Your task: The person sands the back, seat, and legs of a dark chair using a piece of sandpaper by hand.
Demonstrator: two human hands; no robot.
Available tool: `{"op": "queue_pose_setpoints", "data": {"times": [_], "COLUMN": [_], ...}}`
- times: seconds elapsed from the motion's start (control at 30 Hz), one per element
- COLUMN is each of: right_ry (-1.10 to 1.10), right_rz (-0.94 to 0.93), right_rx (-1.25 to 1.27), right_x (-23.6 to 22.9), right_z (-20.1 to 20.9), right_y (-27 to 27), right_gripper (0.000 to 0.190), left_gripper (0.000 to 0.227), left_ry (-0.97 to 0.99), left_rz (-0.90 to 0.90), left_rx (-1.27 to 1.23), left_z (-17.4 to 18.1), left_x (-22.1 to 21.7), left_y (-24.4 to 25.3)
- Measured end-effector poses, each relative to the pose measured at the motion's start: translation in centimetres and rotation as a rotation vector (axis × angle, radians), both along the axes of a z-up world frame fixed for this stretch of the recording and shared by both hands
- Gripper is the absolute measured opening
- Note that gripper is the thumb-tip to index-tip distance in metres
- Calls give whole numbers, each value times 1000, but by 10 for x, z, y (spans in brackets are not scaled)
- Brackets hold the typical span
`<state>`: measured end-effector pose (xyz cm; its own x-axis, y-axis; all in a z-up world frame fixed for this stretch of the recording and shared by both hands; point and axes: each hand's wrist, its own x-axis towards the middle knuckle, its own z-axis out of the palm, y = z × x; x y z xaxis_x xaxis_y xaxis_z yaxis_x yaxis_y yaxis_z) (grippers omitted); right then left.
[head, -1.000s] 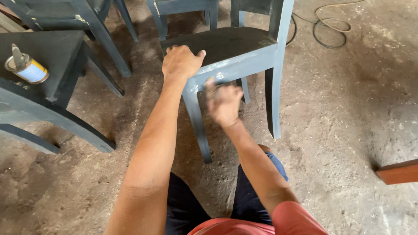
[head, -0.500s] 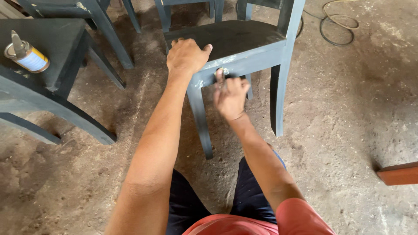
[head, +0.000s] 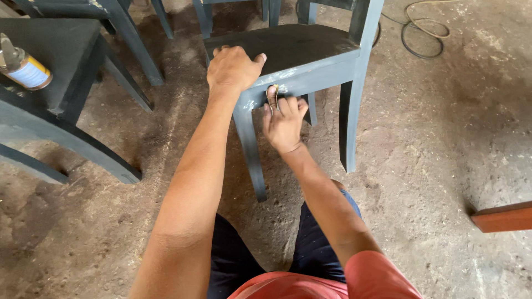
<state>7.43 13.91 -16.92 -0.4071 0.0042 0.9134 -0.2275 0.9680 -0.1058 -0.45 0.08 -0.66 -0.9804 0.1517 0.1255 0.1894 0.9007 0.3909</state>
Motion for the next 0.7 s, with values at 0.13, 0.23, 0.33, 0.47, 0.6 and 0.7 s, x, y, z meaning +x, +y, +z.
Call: {"op": "queue_pose_setpoints", "data": {"times": [0.13,0.23,0.33,0.47,0.6,0.7], "right_ry": [-19,44,59,-3,2,90], "right_rz": [-214,67,126,-285,-157,12], "right_rx": [-7,-12,195,-24,-269,-135], "right_x": [5,0,14,-8,-16,-1], "right_z": [17,16,27,26,13,19], "right_y": [23,-11,7,35,-33,-73], "right_gripper": [33,1,27,31,11,6], "left_gripper": [66,70,67,68,71,70], "left_ry": [-32,17,-12,3,-27,7], "left_rz": [17,6,5,-17,1,-5], "left_rx": [21,-5,6,12,-25,-14], "left_z": [1,0,1,0,-2,-1], "left_x": [3,-1,0,1,1,0], "left_y": [-1,-1,-1,2,1,-2]}}
